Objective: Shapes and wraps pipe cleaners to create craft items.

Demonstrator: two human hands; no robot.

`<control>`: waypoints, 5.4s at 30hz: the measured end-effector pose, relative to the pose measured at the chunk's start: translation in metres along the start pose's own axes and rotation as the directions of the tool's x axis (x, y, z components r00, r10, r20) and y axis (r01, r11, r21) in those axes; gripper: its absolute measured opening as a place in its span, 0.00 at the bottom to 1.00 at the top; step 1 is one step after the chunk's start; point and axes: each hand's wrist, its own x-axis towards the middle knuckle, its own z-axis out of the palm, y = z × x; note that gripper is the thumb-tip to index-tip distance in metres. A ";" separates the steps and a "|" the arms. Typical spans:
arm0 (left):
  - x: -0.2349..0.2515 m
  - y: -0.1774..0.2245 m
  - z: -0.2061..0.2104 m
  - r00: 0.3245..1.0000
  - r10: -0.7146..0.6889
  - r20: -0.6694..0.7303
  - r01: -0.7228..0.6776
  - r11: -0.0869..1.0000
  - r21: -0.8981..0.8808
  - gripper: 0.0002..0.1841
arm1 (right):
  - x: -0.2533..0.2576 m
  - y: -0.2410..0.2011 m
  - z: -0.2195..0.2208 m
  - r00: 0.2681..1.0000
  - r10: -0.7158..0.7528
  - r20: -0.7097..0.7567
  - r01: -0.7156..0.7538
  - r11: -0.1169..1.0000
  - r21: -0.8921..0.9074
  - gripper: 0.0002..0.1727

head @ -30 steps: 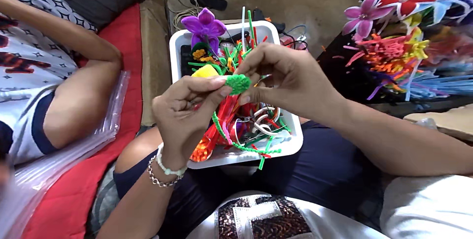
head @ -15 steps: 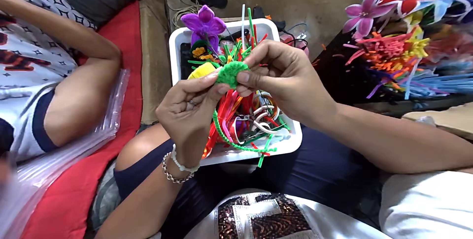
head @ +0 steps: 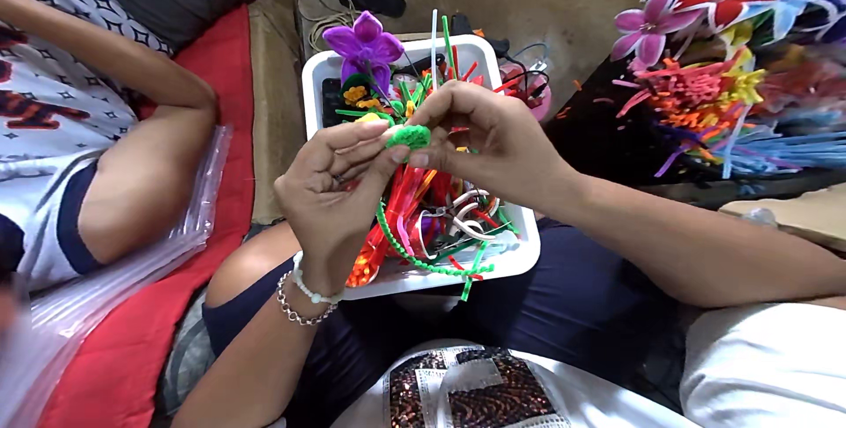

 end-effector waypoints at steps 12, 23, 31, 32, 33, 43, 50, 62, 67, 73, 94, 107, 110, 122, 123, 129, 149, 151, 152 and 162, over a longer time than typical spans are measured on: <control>-0.009 -0.002 0.011 0.997 -0.039 -0.059 0.037 0.999 -0.035 0.17 | -0.002 -0.007 0.004 0.982 0.165 -0.097 -0.098 0.870 0.484 0.03; -0.003 -0.003 0.002 0.993 -0.111 -0.040 0.106 0.986 -0.127 0.15 | 0.001 -0.001 -0.003 0.994 0.098 0.053 -0.109 0.950 0.294 0.06; -0.002 0.000 0.003 0.998 -0.056 -0.021 0.055 0.997 -0.050 0.17 | 0.001 -0.011 -0.009 0.997 0.061 -0.052 -0.050 0.980 0.192 0.07; -0.002 -0.001 0.005 0.998 -0.052 -0.042 0.049 0.996 -0.076 0.16 | 0.001 -0.011 -0.007 0.994 0.091 -0.062 -0.072 0.964 0.258 0.07; -0.002 -0.002 0.006 0.997 -0.043 -0.062 0.037 0.995 -0.092 0.15 | 0.000 -0.011 -0.004 0.991 0.116 -0.070 -0.088 0.944 0.318 0.06; -0.008 -0.003 0.011 0.995 -0.052 -0.084 0.038 0.987 -0.159 0.14 | -0.008 -0.019 0.011 0.964 0.249 -0.090 -0.158 0.813 0.561 0.03; -0.004 -0.003 0.005 0.996 -0.053 -0.067 0.045 0.991 -0.124 0.13 | -0.001 -0.004 0.002 0.986 0.160 0.045 -0.166 0.950 0.263 0.07; -0.005 -0.006 0.007 0.998 -0.005 -0.061 -0.001 0.995 -0.097 0.12 | 0.000 -0.009 0.004 0.974 0.206 -0.097 -0.136 0.869 0.476 0.03; -0.007 -0.009 0.007 0.996 0.027 -0.085 -0.035 0.995 -0.095 0.11 | -0.004 -0.014 0.012 0.946 0.323 -0.038 -0.207 0.688 0.696 0.04; -0.002 -0.009 0.002 0.997 0.015 -0.073 -0.023 0.995 -0.100 0.12 | -0.001 -0.007 0.005 0.945 0.289 0.156 -0.328 0.811 0.485 0.02; -0.007 -0.010 0.007 0.998 0.030 -0.058 -0.037 0.993 -0.116 0.10 | -0.005 -0.012 0.010 0.969 0.243 0.048 -0.234 0.834 0.499 0.05; -0.004 -0.010 0.004 0.999 0.048 -0.019 -0.050 0.993 -0.108 0.11 | 0.001 -0.012 -0.006 0.991 0.123 -0.043 -0.109 0.964 0.241 0.06; -0.006 -0.010 0.007 0.997 0.052 -0.057 -0.058 0.992 -0.116 0.12 | -0.001 -0.015 -0.001 0.975 0.206 -0.082 -0.155 0.898 0.412 0.05; -0.003 -0.012 0.004 0.999 0.029 -0.042 -0.034 0.990 -0.133 0.11 | 0.001 -0.003 -0.006 0.996 0.071 0.054 -0.078 0.988 0.134 0.10; -0.002 -0.011 0.003 0.999 0.028 -0.030 -0.031 0.992 -0.126 0.11 | 0.003 -0.003 -0.009 0.999 0.030 0.035 -0.033 0.996 0.080 0.12; -0.004 -0.010 0.005 0.999 0.045 -0.017 -0.047 0.995 -0.093 0.11 | 0.003 -0.009 -0.009 0.999 0.052 -0.015 -0.050 0.991 0.122 0.09; 0.001 -0.008 -0.002 1.000 -0.007 0.030 0.008 0.999 -0.045 0.11 | 0.005 -0.007 -0.013 0.999 0.026 -0.018 -0.024 0.995 0.097 0.12; 0.000 -0.009 0.000 1.000 0.006 0.019 -0.006 0.999 -0.047 0.11 | 0.004 -0.008 -0.011 0.997 0.079 -0.021 -0.075 0.986 0.149 0.09; -0.001 -0.009 0.001 1.000 0.017 0.002 -0.017 0.998 -0.064 0.12 | 0.003 -0.009 -0.008 0.992 0.127 -0.019 -0.120 0.968 0.222 0.08; -0.002 -0.011 0.002 0.998 0.043 -0.043 -0.048 0.992 -0.115 0.12 | 0.000 -0.004 0.005 0.969 0.229 0.095 -0.247 0.872 0.423 0.08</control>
